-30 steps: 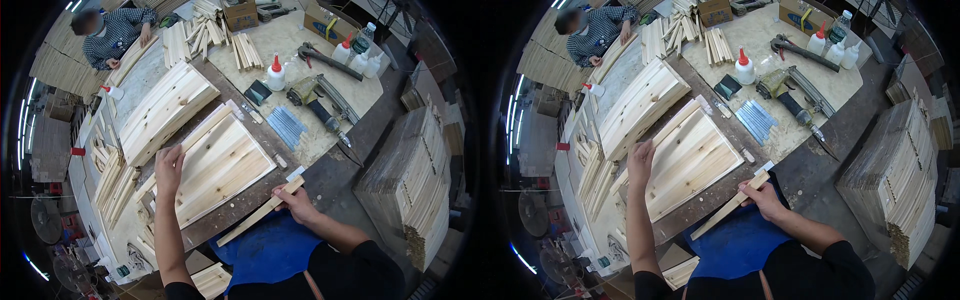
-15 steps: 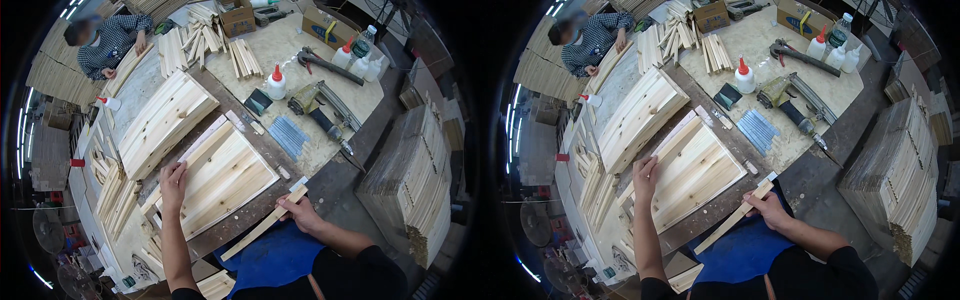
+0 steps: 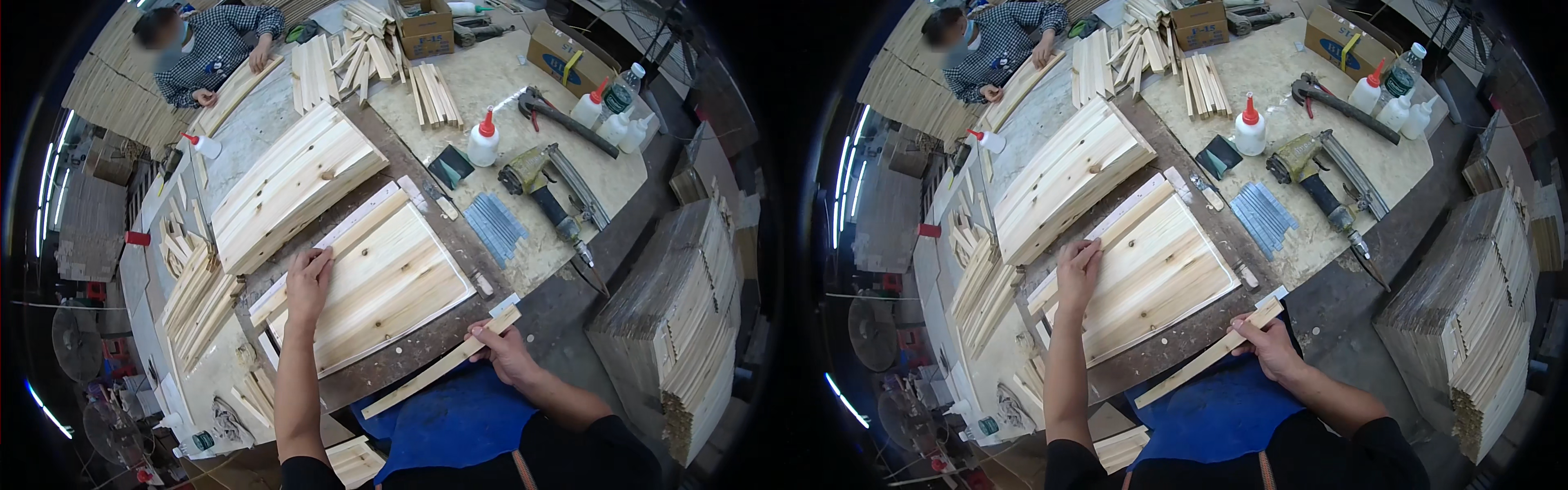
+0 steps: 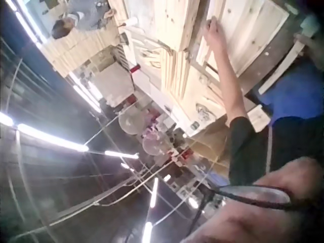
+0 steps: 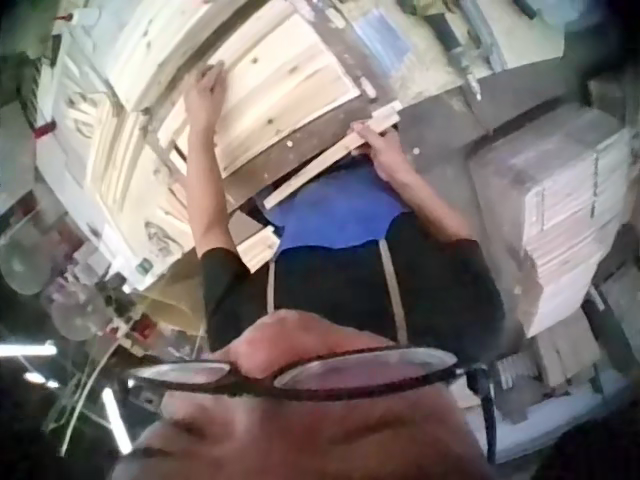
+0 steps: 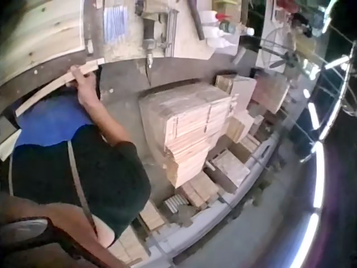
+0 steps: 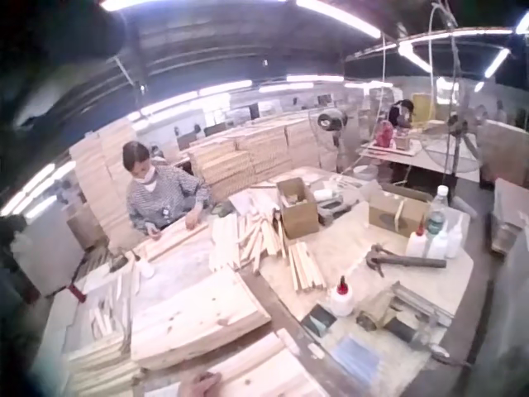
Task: Assembling wooden slats onto a frame using glue and a pneumatic nail gun.
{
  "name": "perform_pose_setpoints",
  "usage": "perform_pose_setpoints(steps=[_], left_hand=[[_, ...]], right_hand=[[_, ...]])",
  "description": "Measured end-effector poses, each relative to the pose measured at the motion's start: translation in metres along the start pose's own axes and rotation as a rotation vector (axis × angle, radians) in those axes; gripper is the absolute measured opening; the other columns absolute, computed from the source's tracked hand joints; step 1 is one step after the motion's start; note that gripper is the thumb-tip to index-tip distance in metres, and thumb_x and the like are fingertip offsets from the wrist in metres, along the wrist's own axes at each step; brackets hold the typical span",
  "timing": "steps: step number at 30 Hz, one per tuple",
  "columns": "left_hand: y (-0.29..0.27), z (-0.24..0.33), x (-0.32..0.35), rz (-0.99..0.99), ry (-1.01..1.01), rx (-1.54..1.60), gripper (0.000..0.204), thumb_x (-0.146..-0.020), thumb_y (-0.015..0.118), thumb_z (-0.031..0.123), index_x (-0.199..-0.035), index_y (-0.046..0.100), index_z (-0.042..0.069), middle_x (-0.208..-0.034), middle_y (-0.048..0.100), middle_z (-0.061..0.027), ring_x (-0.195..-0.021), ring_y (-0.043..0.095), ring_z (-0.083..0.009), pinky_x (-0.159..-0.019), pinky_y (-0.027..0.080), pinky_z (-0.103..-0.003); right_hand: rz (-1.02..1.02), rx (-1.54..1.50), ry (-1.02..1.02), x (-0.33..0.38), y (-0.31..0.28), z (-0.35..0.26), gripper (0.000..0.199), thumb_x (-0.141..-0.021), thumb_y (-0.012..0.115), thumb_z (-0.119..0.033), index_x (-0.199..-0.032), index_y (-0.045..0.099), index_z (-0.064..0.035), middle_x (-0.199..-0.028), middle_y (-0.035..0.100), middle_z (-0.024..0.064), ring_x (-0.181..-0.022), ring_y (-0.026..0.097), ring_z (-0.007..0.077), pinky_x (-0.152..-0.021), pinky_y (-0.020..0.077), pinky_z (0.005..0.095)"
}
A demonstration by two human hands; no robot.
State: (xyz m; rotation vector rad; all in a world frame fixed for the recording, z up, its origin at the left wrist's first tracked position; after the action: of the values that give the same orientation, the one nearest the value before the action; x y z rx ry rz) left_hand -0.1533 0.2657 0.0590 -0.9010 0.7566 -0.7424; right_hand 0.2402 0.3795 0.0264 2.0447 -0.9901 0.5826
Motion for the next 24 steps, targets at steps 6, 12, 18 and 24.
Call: perform_pose_setpoints(steps=[6,12,18,24], left_hand=[[0.013,0.000,-0.006,0.012,0.014,0.030,0.024,-0.096,0.078,0.012,-0.119,0.083,0.010,-0.113,0.074,-0.0126,-0.107,0.066,-0.0330,-0.095,0.053,-0.044],[0.002,-0.010,0.004,0.042,-0.078,-0.160,0.024,-0.092,0.081,0.013,-0.116,0.085,0.013,-0.124,0.070,-0.0134,-0.119,0.060,-0.0358,-0.106,0.049,-0.048],[-0.008,0.048,0.023,0.094,0.055,-0.240,0.035,-0.096,0.081,0.019,-0.129,0.078,0.009,-0.131,0.065,-0.0179,-0.125,0.060,-0.0381,-0.108,0.048,-0.047],[-0.034,0.168,0.137,-0.406,-0.020,0.259,0.038,-0.095,0.083,0.025,-0.127,0.074,0.007,-0.117,0.071,-0.0173,-0.107,0.070,-0.0379,-0.093,0.057,-0.045]], right_hand=[[0.003,0.011,-0.030,0.002,-0.001,-0.002,0.026,-0.104,0.076,-0.022,-0.118,0.073,-0.0003,-0.106,0.076,0.0108,-0.088,0.076,0.0177,-0.069,0.0650,0.0293],[-0.052,0.061,0.018,-0.003,0.010,0.003,0.030,-0.105,0.075,-0.027,-0.120,0.073,-0.0015,-0.112,0.076,0.0090,-0.096,0.075,0.0192,-0.074,0.0637,0.0329],[-0.098,0.041,0.015,0.001,0.018,0.005,0.030,-0.107,0.073,-0.029,-0.121,0.074,-0.0021,-0.114,0.076,0.0084,-0.099,0.075,0.0187,-0.076,0.0639,0.0339],[-0.108,-0.045,0.040,0.004,0.017,0.006,0.038,-0.107,0.073,-0.033,-0.126,0.073,-0.0001,-0.118,0.076,0.0089,-0.104,0.074,0.0177,-0.082,0.0639,0.0328]])
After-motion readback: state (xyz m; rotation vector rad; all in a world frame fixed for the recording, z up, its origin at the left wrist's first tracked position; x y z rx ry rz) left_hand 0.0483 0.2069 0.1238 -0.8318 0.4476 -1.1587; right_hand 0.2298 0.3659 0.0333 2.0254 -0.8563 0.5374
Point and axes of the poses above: each hand's wrist, its own x-axis away from the middle knuckle, its own y-axis out of the palm, z = x × y, the point moved 3 cm from there along -x, towards the middle knuckle
